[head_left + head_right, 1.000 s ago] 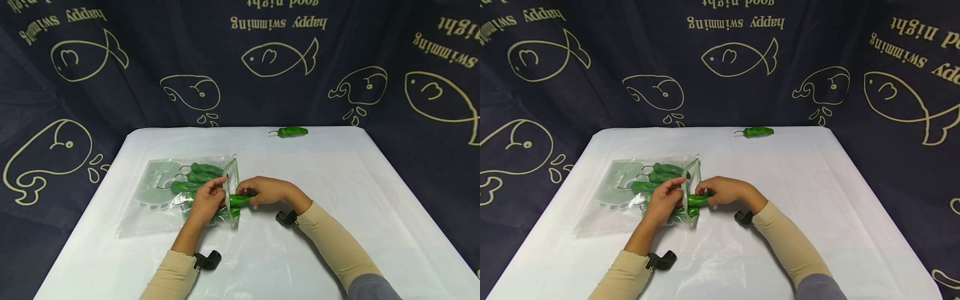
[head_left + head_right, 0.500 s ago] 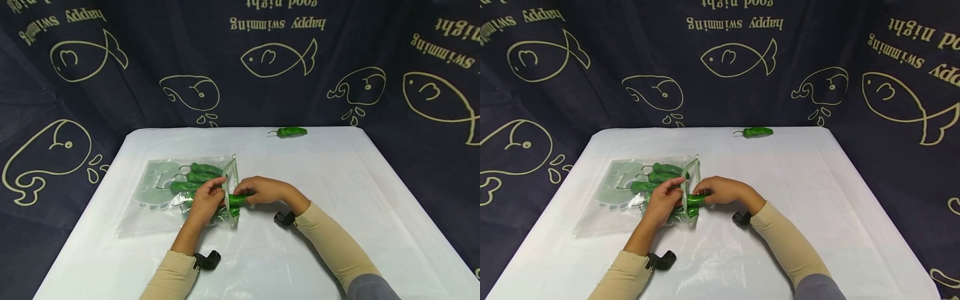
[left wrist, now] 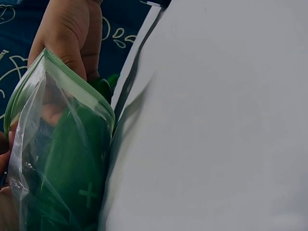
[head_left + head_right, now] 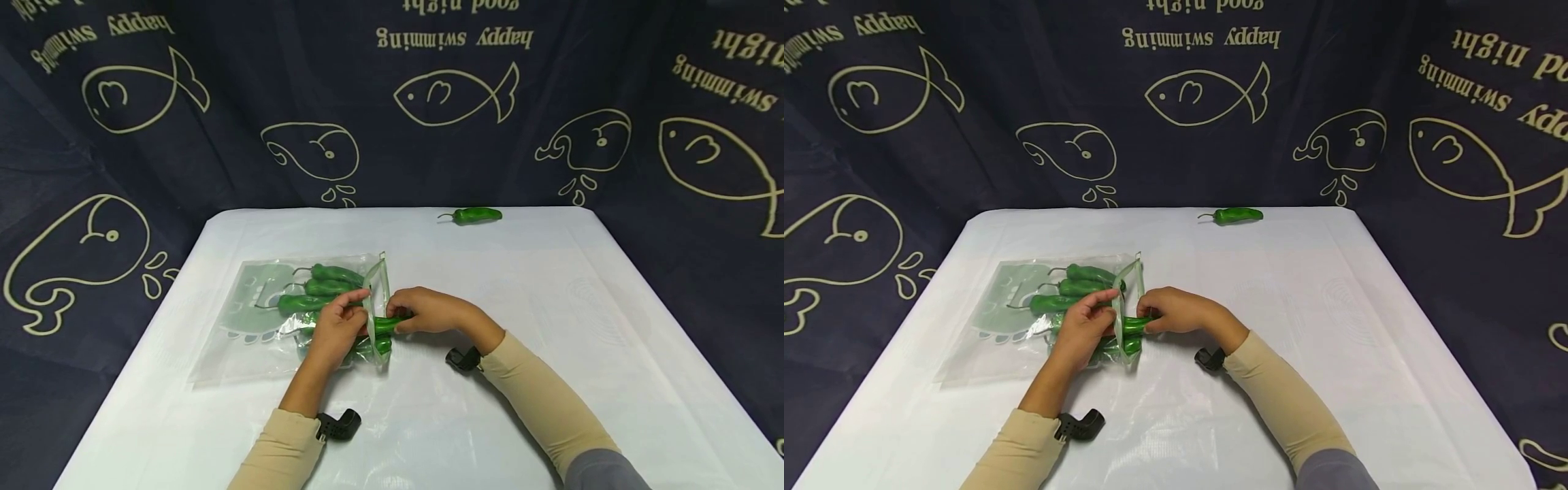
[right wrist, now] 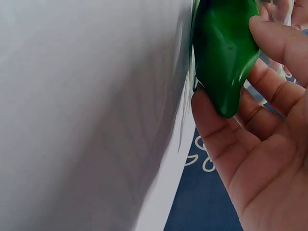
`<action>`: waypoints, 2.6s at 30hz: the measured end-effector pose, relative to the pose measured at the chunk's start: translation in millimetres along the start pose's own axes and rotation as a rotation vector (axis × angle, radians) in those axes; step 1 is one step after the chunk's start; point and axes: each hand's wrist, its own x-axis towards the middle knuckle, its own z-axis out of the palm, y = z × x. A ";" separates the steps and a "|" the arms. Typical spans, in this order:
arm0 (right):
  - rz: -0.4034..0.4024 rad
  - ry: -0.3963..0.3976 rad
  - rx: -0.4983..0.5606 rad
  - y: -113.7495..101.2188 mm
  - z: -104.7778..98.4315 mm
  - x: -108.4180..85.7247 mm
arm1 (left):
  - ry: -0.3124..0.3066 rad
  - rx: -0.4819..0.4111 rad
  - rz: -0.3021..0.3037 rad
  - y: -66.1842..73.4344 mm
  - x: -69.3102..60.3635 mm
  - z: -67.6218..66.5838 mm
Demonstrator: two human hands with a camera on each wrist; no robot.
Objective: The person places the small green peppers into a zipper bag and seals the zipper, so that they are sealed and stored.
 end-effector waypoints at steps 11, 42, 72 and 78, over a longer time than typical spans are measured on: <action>-0.033 -0.047 -0.035 0.9 -2.9 -2.9 | 0.006 -0.008 0.016 -1.8 0.5 -0.1; -0.031 -0.096 0.023 0.5 -4.1 -1.6 | 0.002 0.013 0.014 -2.2 0.1 -1.0; 0.010 -0.069 -0.073 0.7 3.6 10.6 | -0.003 0.013 0.018 -1.9 0.4 -1.5; 0.002 -0.075 -0.077 1.2 3.7 10.8 | -0.004 0.014 0.024 -2.1 0.6 -1.2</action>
